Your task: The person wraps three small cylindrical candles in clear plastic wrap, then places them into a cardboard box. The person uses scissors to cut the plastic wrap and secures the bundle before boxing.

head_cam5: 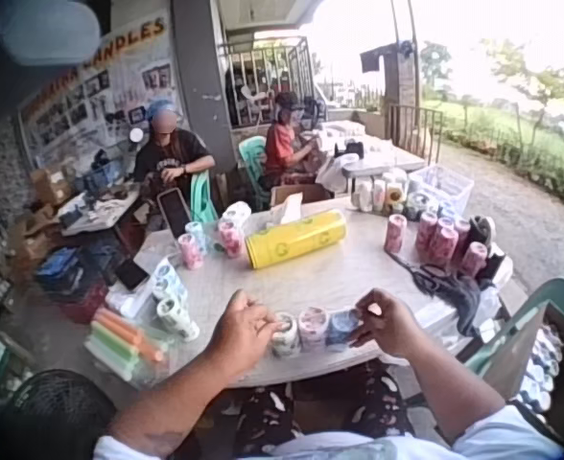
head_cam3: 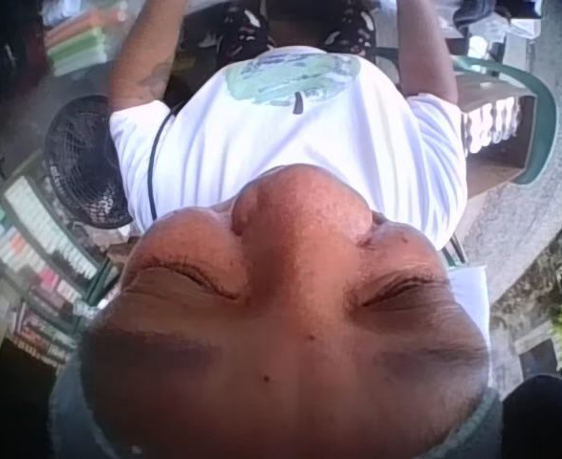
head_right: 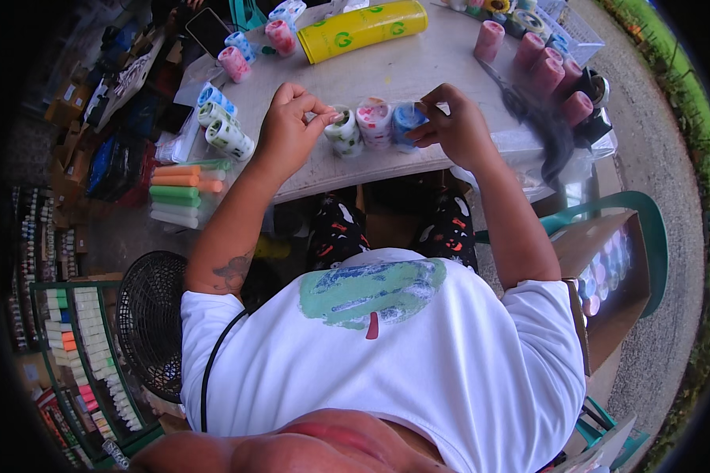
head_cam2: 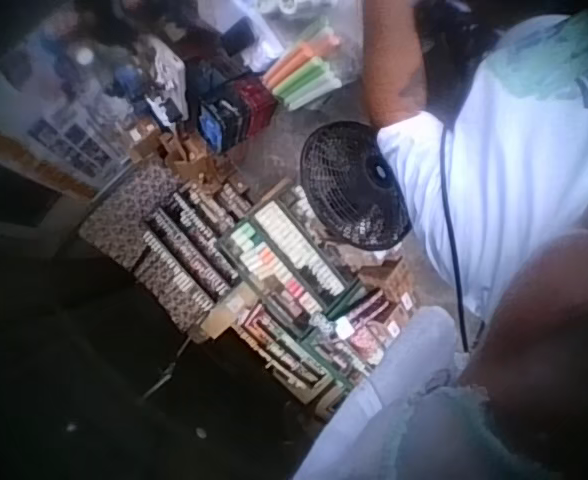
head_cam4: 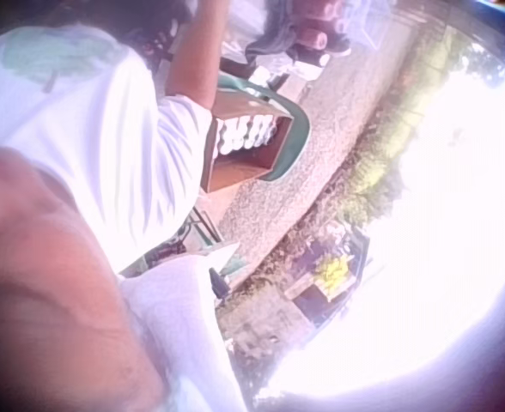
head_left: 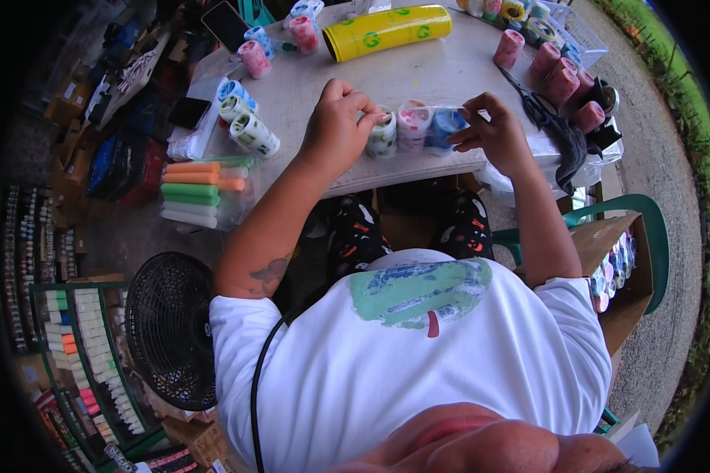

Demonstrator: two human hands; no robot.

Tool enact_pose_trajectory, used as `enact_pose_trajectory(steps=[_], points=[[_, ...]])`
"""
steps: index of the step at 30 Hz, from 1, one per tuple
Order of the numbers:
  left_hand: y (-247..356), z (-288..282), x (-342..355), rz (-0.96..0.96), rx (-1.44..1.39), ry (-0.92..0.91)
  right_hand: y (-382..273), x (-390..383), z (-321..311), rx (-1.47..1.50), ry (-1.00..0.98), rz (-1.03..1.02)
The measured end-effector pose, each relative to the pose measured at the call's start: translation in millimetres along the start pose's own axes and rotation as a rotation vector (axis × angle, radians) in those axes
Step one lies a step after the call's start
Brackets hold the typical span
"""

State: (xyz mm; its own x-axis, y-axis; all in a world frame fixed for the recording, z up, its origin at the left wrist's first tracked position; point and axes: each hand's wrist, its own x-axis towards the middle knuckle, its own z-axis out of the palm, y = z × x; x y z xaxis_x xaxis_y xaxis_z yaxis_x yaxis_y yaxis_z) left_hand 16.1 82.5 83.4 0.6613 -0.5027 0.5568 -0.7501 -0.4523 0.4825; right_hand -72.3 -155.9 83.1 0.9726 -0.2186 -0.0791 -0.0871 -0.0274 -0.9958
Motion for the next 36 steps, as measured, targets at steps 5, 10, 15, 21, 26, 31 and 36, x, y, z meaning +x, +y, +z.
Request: enact_pose_trajectory(steps=[5,10,15,21,26,31,36], points=[[27.7,8.2,-11.7,-0.613,-0.65,-0.029,15.8,3.6,-5.3,0.03,-0.006,-0.063],[-7.0,37.8,-37.3,-0.094,-0.488,0.166,29.6,3.9,-10.9,0.165,-0.064,-0.161],[-16.8,38.3,-43.3,0.01,-0.45,0.183,37.6,3.0,-15.5,0.174,-0.094,-0.212],[-27.6,43.6,-47.4,0.013,-0.522,0.155,57.0,9.3,-21.7,-0.16,-0.059,-0.668],[-37.4,45.4,-46.0,0.064,-0.511,0.136,62.3,11.2,-22.7,-0.354,0.036,-0.779],[-43.0,45.9,-43.4,0.16,-0.408,0.147,61.1,10.0,-21.6,-0.599,0.145,-0.918],[-55.1,52.2,-48.5,0.166,-0.341,0.197,78.7,17.9,-18.7,-0.695,0.333,-1.098]])
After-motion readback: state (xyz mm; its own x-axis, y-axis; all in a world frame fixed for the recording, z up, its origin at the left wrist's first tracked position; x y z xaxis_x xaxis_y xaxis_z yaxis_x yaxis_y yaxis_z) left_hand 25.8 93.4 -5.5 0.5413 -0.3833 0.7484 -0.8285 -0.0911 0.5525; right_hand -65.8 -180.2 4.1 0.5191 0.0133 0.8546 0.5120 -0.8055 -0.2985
